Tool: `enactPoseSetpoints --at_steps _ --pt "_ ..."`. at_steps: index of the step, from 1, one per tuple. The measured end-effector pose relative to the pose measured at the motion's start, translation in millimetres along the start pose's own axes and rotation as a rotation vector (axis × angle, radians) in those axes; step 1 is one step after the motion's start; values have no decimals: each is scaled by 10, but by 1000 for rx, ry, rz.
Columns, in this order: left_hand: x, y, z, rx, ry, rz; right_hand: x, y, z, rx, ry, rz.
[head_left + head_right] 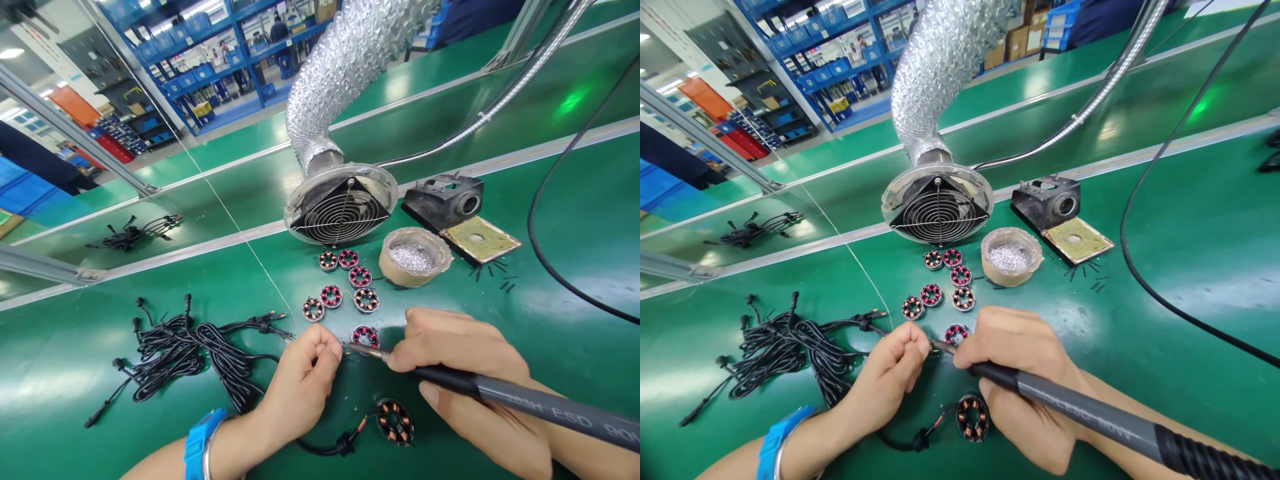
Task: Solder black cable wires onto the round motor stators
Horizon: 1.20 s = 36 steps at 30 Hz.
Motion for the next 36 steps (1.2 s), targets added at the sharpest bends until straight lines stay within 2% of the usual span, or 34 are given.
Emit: enactPoseSetpoints --at_steps 22,31,34,36 --pt "14 10 -4 -13 1 10 5 31 5 -1 -25 -19" --pt "37 -1 16 -24 15 7 32 22 5 106 104 -50" --pt "46 -3 18 -35 28 5 52 -4 64 154 135 -67" --pt "40 -4 18 -57 30 10 69 -28 150 141 140 -85"
Point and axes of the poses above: each hand's wrist, its own y-axis away from the middle knuckle, its own z-axis out of the palm, x = y × z, the point moved 7 cm from there along -y, towards the middle knuckle, and after that the axes turned 14 degrees about z, right-handed, at the moved point
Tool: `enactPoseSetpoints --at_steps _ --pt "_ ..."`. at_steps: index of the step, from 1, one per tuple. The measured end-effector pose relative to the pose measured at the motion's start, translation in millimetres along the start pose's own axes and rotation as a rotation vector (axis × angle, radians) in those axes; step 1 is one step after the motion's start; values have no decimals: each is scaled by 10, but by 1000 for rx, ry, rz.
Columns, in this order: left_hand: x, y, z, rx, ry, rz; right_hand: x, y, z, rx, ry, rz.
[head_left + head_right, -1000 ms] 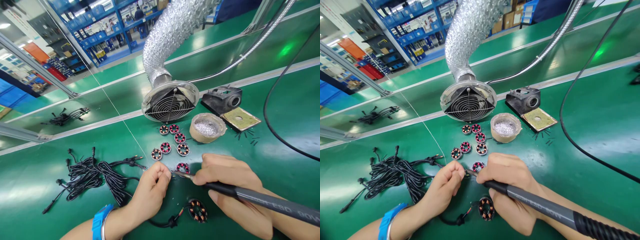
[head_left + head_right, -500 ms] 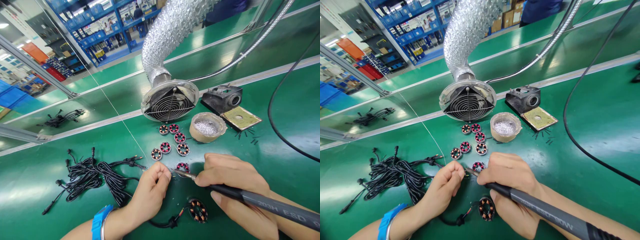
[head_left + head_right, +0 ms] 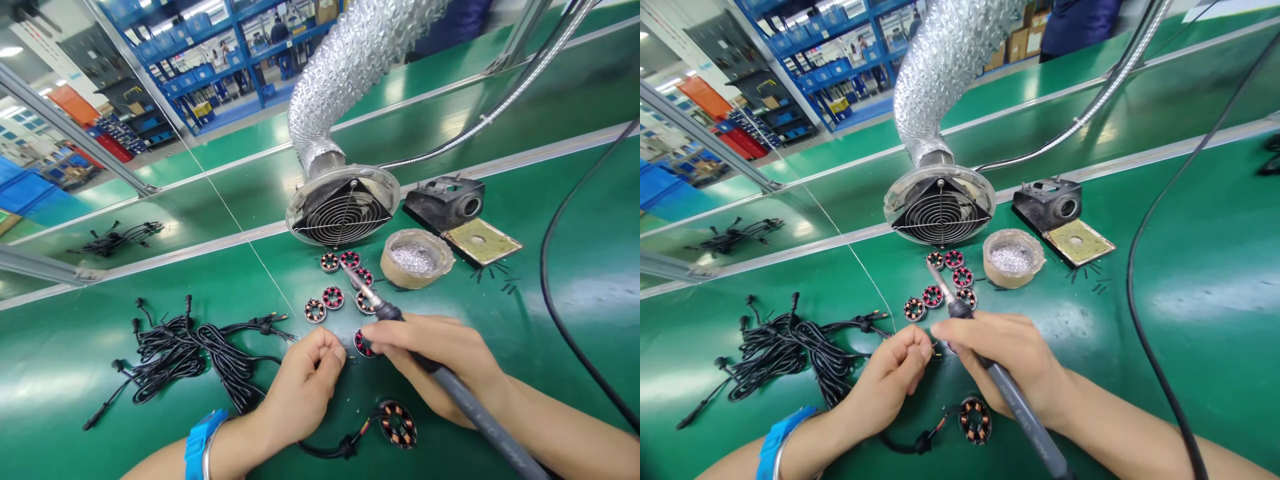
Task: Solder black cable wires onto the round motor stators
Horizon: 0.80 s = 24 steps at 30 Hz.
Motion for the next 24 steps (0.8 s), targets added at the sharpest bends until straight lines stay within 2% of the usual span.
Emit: enactPoseSetpoints --at_steps 5,7,10,13,20,24 --pt "8 -8 -1 -107 -21 53 22 -13 251 -110 37 -27" --pt "59 -12 -7 -161 -75 80 -4 -9 287 -125 57 -63" --pt "178 -15 -21 -233 -236 117 -24 -12 253 -81 72 -54" --pt "256 -23 -46 -233 -318 127 -14 -10 223 -72 37 5" --pt "101 -51 -9 -225 -114 85 21 14 278 -161 -35 82" --pt "104 -49 -21 -220 -140 89 27 15 284 -162 -68 90"
Point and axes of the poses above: each hand's wrist, its own y-axis away from the middle knuckle, its own z-axis out of the palm, x = y × z, the point moved 7 cm from there along -y, towards the middle knuckle, and after that the axes turned 14 degrees about z, right-handed, at the moved point
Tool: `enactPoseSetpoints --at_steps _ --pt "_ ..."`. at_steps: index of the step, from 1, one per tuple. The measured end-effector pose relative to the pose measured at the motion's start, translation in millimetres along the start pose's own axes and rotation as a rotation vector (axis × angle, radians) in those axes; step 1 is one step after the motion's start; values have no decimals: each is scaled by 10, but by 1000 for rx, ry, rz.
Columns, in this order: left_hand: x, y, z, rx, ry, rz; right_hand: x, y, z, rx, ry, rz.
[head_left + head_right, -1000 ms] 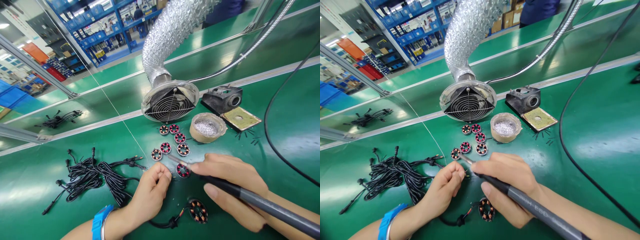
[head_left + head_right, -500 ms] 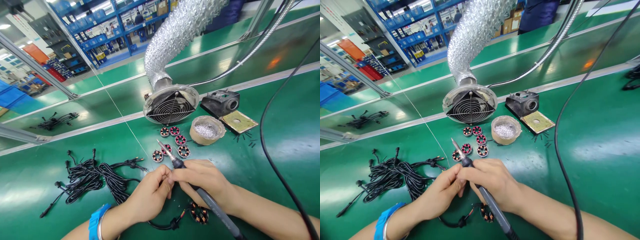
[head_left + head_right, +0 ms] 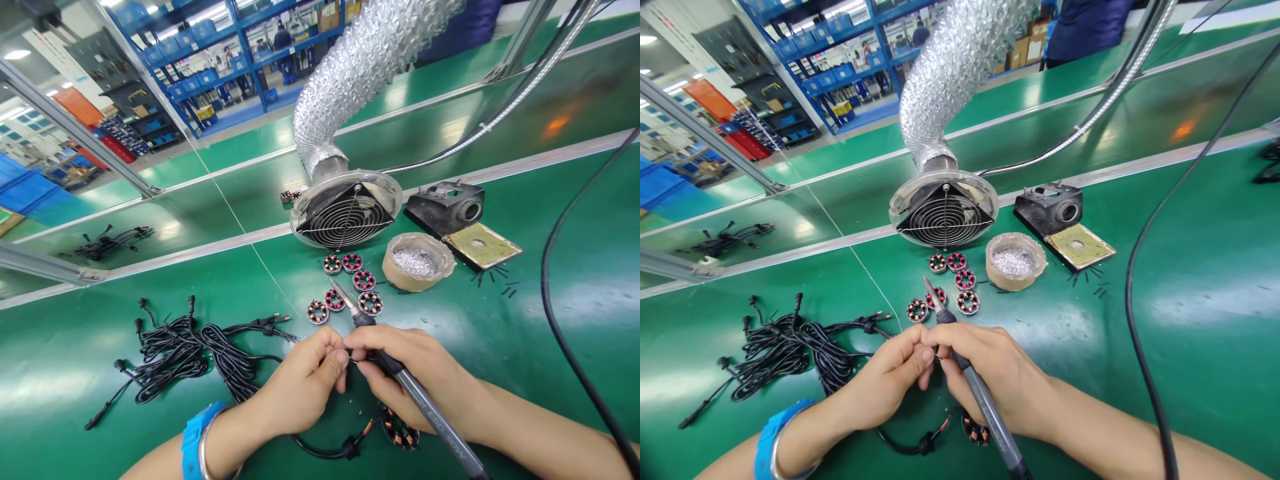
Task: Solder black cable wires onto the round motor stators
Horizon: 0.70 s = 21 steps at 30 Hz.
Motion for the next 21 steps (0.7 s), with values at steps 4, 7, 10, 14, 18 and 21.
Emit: enactPoseSetpoints --at_steps 4,7,10,14,18,21 --pt "125 17 -51 -5 -185 15 6 15 1 17 12 -17" --pt "143 4 -60 -10 -205 24 25 20 8 44 40 -16" --pt "26 -30 -9 -3 8 -28 34 -2 6 52 37 -15" --pt "-131 -48 6 129 170 -144 -15 -18 -130 110 53 -33" --pt "-129 -37 9 201 160 -174 -92 77 -357 168 84 -37" --pt "-115 -33 8 217 156 -171 -138 166 -457 145 104 -29"
Point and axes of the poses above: each hand's wrist, its own y-axis away from the middle knuckle, its own z-axis out of the palm, x = y × z, the point moved 7 cm from there along -y, towards the middle knuckle, and after that the axes turned 14 degrees about z, right-handed, at the moved point
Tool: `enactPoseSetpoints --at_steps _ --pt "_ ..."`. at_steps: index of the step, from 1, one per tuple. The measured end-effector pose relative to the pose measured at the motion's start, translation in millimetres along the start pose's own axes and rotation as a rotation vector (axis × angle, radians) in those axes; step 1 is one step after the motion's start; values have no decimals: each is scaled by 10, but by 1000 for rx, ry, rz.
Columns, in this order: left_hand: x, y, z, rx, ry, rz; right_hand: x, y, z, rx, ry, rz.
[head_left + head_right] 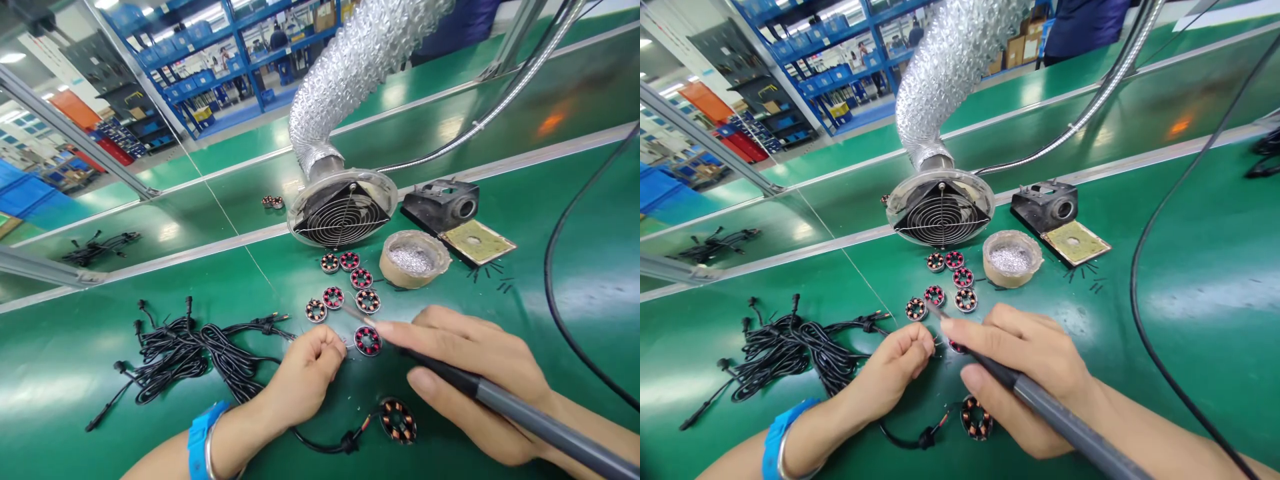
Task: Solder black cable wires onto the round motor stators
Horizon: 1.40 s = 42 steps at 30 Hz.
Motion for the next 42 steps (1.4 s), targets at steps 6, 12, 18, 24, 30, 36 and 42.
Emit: enactPoseSetpoints --at_steps 6,12,18,24,30,36,42 --pt "-4 -23 -25 18 -51 10 36 9 -42 -63 -69 114" --pt "30 -35 -15 -3 -99 16 86 -3 4 -47 -123 122" --pt "43 -44 -8 -15 -106 19 91 10 32 -42 -142 125" --pt "36 -38 7 -28 -103 13 60 10 46 -48 -131 94" --pt "27 -37 -3 -32 -104 8 25 -11 41 -87 -112 86" --pt "15 -27 0 -28 -96 -9 -4 -9 37 -77 -142 69" --pt "33 -26 3 -33 -112 1 -44 22 -19 -53 -114 66"
Point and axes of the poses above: each hand's wrist, its own y-axis away from the middle knuckle, its own z-axis out of the palm, x = y × z, the point moved 7 cm from there along -y, towards the middle knuckle, and after that the axes turned 14 degrees about z, right-handed, at the moved point
